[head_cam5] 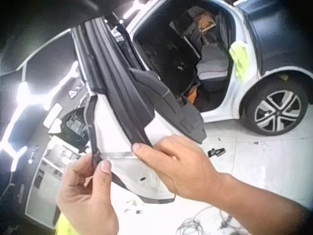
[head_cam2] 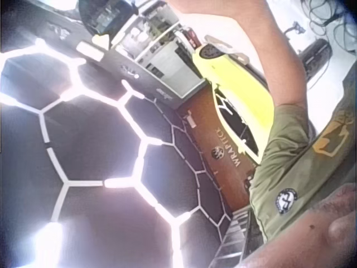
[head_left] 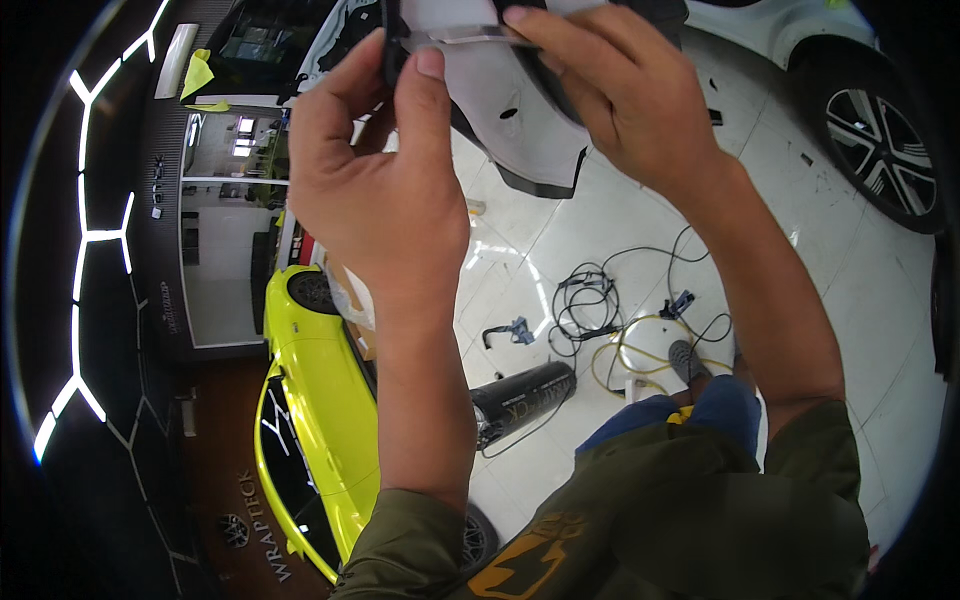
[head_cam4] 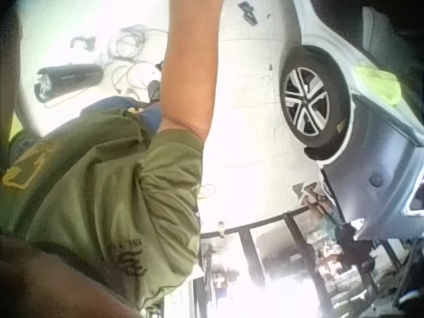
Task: The person applies a matte vinyl wrap to a car door using a heat gun to soften the material and a squeegee to smooth it out. They work along the door edges and window line, then trim excess wrap with a knife.
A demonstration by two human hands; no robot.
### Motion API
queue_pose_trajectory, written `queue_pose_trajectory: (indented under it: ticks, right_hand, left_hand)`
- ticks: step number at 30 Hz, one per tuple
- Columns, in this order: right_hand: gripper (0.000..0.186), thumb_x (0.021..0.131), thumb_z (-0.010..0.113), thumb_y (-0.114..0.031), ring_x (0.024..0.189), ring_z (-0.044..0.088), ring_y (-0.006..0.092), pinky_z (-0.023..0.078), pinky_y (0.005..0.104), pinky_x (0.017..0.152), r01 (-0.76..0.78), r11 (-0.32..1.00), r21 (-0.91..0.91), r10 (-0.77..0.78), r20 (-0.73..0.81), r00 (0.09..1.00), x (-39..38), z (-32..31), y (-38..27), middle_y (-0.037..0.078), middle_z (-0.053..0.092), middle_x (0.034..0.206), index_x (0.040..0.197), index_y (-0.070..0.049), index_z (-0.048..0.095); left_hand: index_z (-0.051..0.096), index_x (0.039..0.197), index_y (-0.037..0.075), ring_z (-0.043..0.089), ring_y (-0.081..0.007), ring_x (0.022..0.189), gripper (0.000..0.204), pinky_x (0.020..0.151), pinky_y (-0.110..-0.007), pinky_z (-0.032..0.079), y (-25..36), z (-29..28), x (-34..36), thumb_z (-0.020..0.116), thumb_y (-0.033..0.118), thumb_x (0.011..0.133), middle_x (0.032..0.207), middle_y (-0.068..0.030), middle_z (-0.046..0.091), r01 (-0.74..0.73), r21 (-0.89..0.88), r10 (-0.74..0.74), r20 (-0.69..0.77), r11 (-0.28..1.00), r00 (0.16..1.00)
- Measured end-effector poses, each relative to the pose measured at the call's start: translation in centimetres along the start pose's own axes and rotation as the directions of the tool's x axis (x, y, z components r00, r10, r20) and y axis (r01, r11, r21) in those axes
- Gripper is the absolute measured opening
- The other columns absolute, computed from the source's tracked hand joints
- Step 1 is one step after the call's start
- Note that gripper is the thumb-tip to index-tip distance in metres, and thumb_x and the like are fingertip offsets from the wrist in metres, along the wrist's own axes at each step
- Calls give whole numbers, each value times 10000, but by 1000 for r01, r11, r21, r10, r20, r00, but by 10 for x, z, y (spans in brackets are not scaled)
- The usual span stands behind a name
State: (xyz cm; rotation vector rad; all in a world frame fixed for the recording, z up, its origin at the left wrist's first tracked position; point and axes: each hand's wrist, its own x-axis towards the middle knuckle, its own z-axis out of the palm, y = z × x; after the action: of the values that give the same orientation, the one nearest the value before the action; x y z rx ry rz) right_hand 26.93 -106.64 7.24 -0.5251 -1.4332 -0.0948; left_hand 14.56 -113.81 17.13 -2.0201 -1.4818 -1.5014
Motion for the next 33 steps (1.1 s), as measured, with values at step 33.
queue_pose_trajectory:
  ticks: [33]
  right_hand:
    - [142,890,561,-131,540,417,31,354,220,479,-776,527,346,776,178,606,64,19,-83,-20,530,648,848,3,584]
  left_hand:
    - [657,969,-19,619,-233,699,191,614,-301,493,-15,-2,11,669,-38,779,825,-126,624,-236,-10,236,-42,972,971]
